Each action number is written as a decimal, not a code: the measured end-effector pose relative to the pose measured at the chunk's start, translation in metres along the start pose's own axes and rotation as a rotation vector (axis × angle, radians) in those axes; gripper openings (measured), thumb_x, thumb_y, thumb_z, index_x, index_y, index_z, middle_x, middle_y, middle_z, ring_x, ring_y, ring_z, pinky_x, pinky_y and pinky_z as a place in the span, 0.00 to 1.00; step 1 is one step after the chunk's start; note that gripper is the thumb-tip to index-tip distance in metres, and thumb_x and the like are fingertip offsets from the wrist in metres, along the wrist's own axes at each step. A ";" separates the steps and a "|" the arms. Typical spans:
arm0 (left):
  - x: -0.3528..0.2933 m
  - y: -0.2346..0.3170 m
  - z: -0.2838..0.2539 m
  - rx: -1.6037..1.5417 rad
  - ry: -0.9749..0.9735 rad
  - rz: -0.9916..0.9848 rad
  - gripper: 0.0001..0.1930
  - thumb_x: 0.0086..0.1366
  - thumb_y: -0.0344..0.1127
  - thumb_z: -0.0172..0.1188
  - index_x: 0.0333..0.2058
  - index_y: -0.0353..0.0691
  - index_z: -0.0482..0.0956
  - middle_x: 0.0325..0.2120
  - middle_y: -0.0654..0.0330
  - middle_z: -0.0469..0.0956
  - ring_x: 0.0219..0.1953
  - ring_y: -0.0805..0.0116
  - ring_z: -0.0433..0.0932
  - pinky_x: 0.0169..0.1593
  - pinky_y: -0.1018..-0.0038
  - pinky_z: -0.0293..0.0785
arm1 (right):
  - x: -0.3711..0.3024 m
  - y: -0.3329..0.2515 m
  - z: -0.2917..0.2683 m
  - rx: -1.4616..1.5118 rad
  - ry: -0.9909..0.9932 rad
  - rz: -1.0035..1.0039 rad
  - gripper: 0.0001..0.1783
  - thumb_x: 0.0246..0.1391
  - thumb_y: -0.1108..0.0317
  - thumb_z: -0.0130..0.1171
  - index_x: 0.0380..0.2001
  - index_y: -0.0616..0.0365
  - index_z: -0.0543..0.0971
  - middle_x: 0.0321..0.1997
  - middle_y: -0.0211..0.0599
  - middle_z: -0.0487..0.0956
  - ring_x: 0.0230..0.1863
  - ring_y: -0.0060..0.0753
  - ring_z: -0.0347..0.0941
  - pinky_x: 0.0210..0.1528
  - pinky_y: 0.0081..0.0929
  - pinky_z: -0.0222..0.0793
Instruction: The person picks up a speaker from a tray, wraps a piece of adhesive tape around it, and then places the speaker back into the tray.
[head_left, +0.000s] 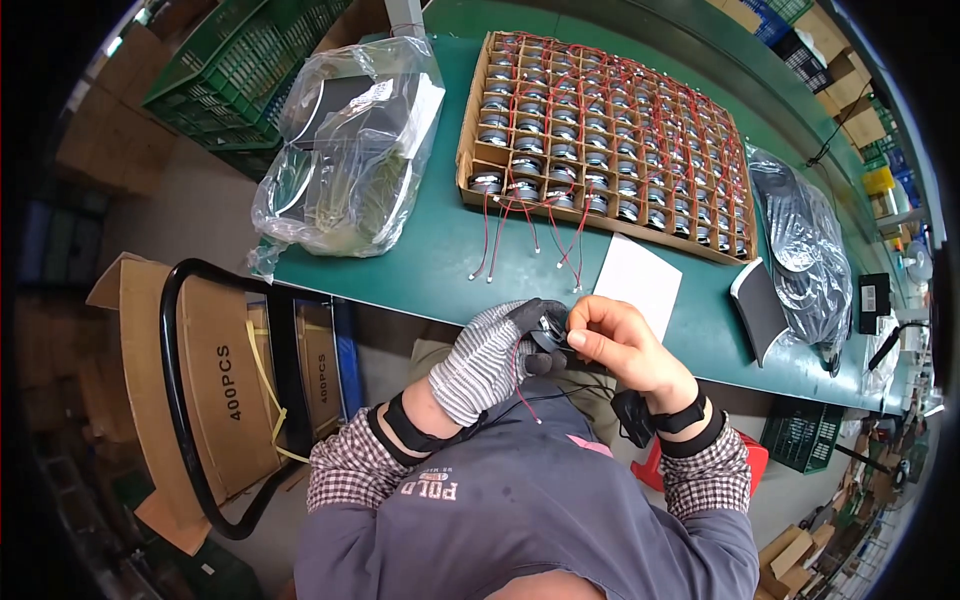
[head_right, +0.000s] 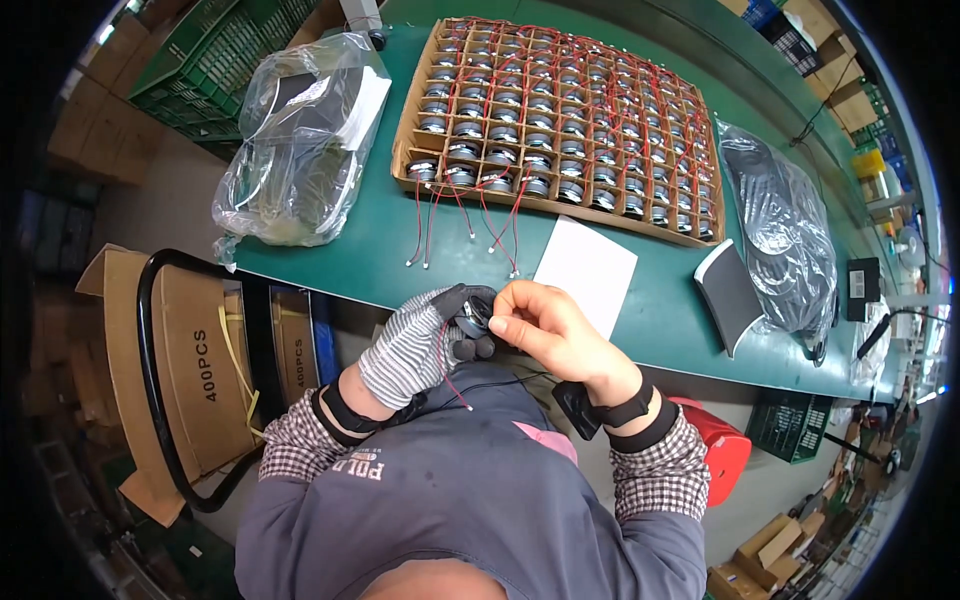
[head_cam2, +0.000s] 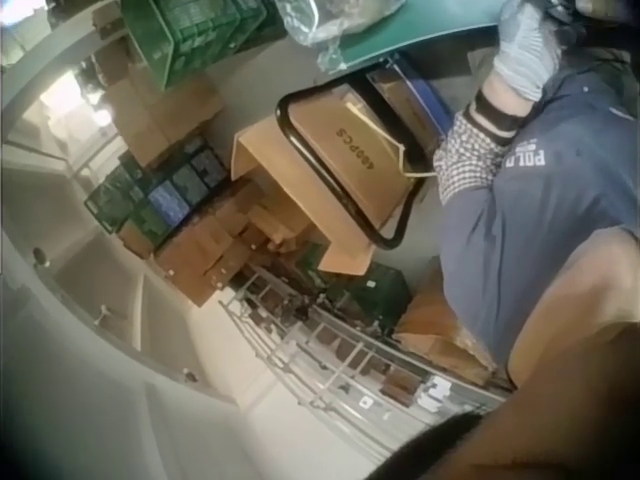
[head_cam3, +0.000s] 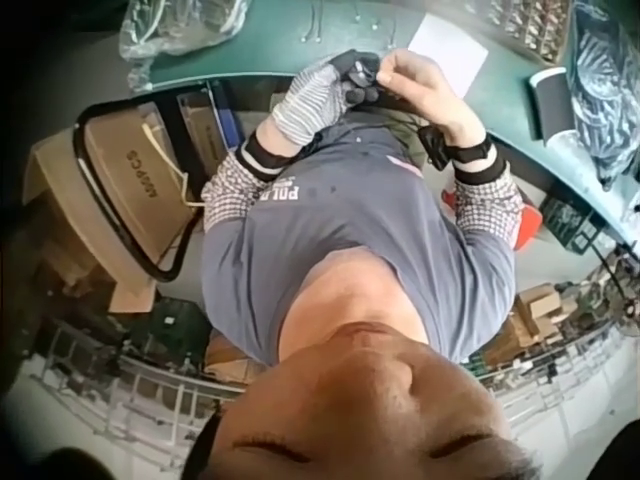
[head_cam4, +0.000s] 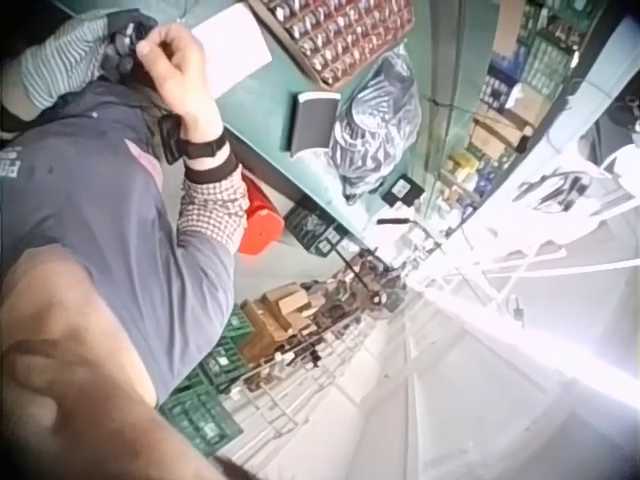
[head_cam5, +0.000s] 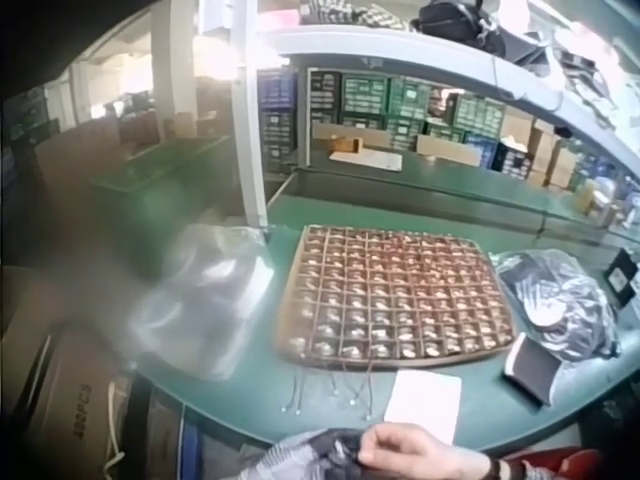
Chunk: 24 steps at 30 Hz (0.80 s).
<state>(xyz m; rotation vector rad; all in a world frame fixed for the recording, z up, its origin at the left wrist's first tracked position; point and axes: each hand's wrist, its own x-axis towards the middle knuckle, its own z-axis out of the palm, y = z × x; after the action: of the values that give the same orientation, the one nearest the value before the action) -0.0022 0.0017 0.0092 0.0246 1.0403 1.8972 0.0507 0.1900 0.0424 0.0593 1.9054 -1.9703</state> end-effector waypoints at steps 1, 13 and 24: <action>0.000 -0.001 0.000 0.077 0.002 0.045 0.16 0.65 0.41 0.47 0.42 0.34 0.73 0.31 0.58 0.76 0.28 0.69 0.77 0.30 0.81 0.71 | 0.001 0.001 0.001 0.005 0.011 0.011 0.09 0.55 0.66 0.54 0.27 0.58 0.69 0.24 0.20 0.66 0.26 0.11 0.59 0.27 0.12 0.56; 0.001 -0.005 -0.004 -0.249 0.057 -0.054 0.15 0.65 0.42 0.48 0.41 0.36 0.74 0.31 0.60 0.76 0.29 0.70 0.77 0.31 0.80 0.72 | 0.008 0.003 0.006 -0.033 0.052 0.017 0.07 0.54 0.69 0.54 0.26 0.58 0.69 0.23 0.21 0.68 0.25 0.13 0.63 0.28 0.13 0.61; -0.001 -0.006 -0.001 -0.134 0.164 0.005 0.16 0.64 0.43 0.50 0.43 0.36 0.72 0.30 0.60 0.75 0.27 0.71 0.76 0.27 0.81 0.72 | 0.011 0.009 0.009 -0.115 0.103 -0.015 0.06 0.54 0.71 0.54 0.26 0.58 0.69 0.22 0.21 0.67 0.24 0.12 0.61 0.26 0.13 0.58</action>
<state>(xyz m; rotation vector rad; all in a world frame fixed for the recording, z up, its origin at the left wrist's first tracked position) 0.0017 0.0015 0.0048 -0.2082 1.0192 1.9958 0.0461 0.1783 0.0312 0.1169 2.0873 -1.8963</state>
